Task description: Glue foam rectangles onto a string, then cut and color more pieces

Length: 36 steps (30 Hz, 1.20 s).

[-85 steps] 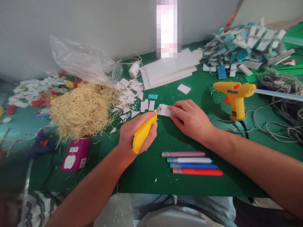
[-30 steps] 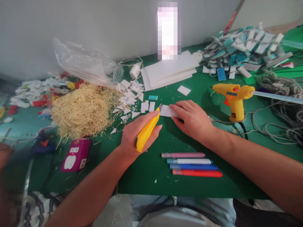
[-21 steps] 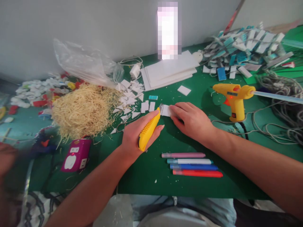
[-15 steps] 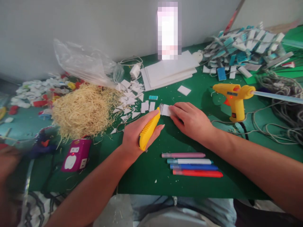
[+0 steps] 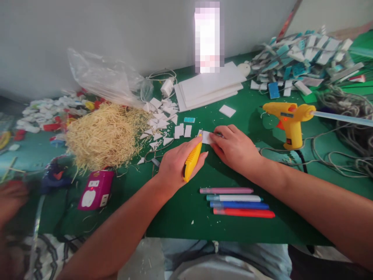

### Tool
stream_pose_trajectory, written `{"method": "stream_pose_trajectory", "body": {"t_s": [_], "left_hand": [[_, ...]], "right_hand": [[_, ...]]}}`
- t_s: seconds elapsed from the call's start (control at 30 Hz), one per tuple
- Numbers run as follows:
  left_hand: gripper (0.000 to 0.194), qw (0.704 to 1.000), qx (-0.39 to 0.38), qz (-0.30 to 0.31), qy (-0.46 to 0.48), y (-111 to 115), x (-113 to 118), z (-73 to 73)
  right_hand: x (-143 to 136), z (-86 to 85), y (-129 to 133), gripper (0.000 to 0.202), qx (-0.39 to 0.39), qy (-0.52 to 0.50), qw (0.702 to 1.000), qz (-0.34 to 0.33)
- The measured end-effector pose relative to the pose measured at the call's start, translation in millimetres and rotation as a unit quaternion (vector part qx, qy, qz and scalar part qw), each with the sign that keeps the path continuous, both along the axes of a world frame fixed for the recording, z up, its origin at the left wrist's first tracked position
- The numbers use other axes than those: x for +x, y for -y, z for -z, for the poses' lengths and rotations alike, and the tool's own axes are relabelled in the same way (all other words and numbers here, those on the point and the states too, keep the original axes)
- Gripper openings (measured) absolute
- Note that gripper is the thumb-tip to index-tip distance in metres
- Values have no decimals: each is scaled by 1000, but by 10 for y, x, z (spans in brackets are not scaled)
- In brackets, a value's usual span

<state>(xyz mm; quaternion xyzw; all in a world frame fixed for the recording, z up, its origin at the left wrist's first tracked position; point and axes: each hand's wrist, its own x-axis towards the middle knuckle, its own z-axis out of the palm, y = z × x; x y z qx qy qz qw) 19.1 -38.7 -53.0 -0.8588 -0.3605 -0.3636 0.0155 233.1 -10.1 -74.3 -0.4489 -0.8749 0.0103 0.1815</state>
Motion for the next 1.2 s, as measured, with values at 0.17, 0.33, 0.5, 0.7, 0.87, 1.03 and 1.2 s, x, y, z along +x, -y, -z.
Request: {"method": "stream_pose_trajectory", "body": {"t_s": [0.17, 0.33, 0.5, 0.7, 0.87, 1.03, 1.2], "left_hand": [[25, 1000, 0, -3, -14, 30, 32, -79], [21, 1000, -5, -4, -15, 126, 11, -177], [23, 999, -18, -22, -15, 191, -46, -195], [25, 998, -20, -26, 44, 100, -92, -141], [33, 997, -65, -3, 39, 26, -99, -28], [33, 997, -76, 3, 19, 8, -98, 11], [32, 998, -60, -5, 28, 27, -108, -60]], "right_hand": [[-24, -32, 7, 36, -21, 11, 1000, 11], [-20, -38, 4, 32, -37, 9, 999, 14], [-9, -31, 11, 30, -27, 8, 999, 18], [28, -45, 26, 31, -7, -8, 1000, -11], [32, -24, 21, 30, 2, -12, 1000, -18], [39, -28, 20, 31, 9, -5, 1000, -10], [75, -65, 29, 30, 24, -13, 1000, -7]]}}
